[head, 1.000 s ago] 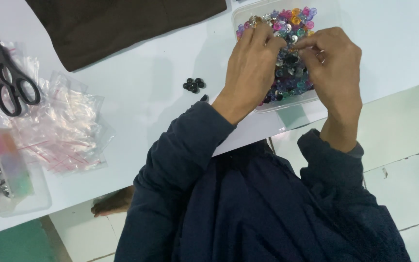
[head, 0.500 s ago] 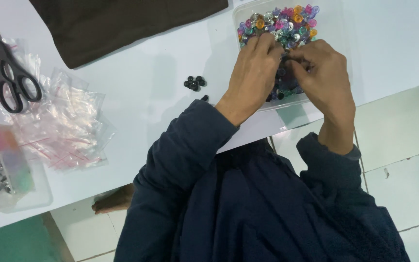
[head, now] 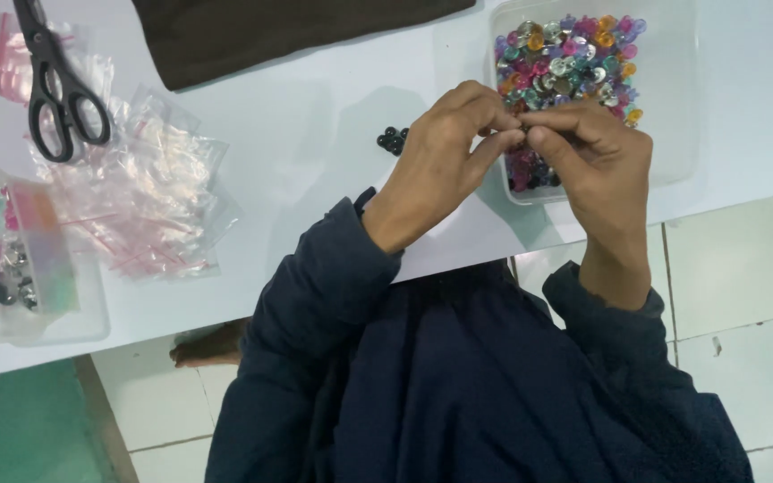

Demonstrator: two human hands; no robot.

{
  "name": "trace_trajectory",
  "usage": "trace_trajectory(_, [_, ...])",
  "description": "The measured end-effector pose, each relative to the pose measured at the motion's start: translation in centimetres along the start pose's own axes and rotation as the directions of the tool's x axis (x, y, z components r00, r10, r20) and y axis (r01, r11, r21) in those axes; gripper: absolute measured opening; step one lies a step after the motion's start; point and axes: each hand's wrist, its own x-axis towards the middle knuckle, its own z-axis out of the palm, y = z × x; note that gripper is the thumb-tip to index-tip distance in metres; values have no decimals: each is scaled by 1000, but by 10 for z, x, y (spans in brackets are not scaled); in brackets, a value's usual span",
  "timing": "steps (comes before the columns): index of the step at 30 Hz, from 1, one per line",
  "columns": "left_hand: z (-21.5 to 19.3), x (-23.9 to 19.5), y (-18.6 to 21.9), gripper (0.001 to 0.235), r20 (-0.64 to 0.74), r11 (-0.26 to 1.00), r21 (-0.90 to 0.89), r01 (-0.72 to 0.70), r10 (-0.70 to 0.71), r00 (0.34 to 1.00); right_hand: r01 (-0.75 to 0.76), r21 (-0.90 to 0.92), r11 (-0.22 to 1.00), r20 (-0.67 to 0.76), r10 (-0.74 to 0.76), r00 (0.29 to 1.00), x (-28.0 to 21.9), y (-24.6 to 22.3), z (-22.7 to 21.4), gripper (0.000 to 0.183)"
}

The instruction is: Sorting and packaging small black buttons from a container of mixed beads into individual plastic bags

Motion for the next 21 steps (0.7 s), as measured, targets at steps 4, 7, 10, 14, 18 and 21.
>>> trace_trajectory(4, [-37,-16,12,16,-24,993,-46,108,-110,994,21,-6,1000,2,-21,1000,2,-26,32,11])
trace_trajectory(7, [-59,-29,16,18,-23,976,-83,200,-203,979,39,19,999,15,-40,999,4,-35,55,17])
trace_trajectory(10, [-73,-43,10,16,-42,951,-125,283,-290,956,92,-74,993,59,-88,994,8,-40,77,20])
trace_trajectory(14, [-71,-65,-22,6,-155,970,49,237,-227,961,204,-4,979,15,-204,979,12,-26,106,19])
trace_trajectory(18, [-72,-73,-26,45,-111,878,337,340,-321,941,212,-115,971,-16,-215,977,7,6,120,21])
trace_trajectory(21, [-40,-88,-82,79,-122,799,515,310,-289,949,147,-222,964,-11,-153,988,-1,26,124,20])
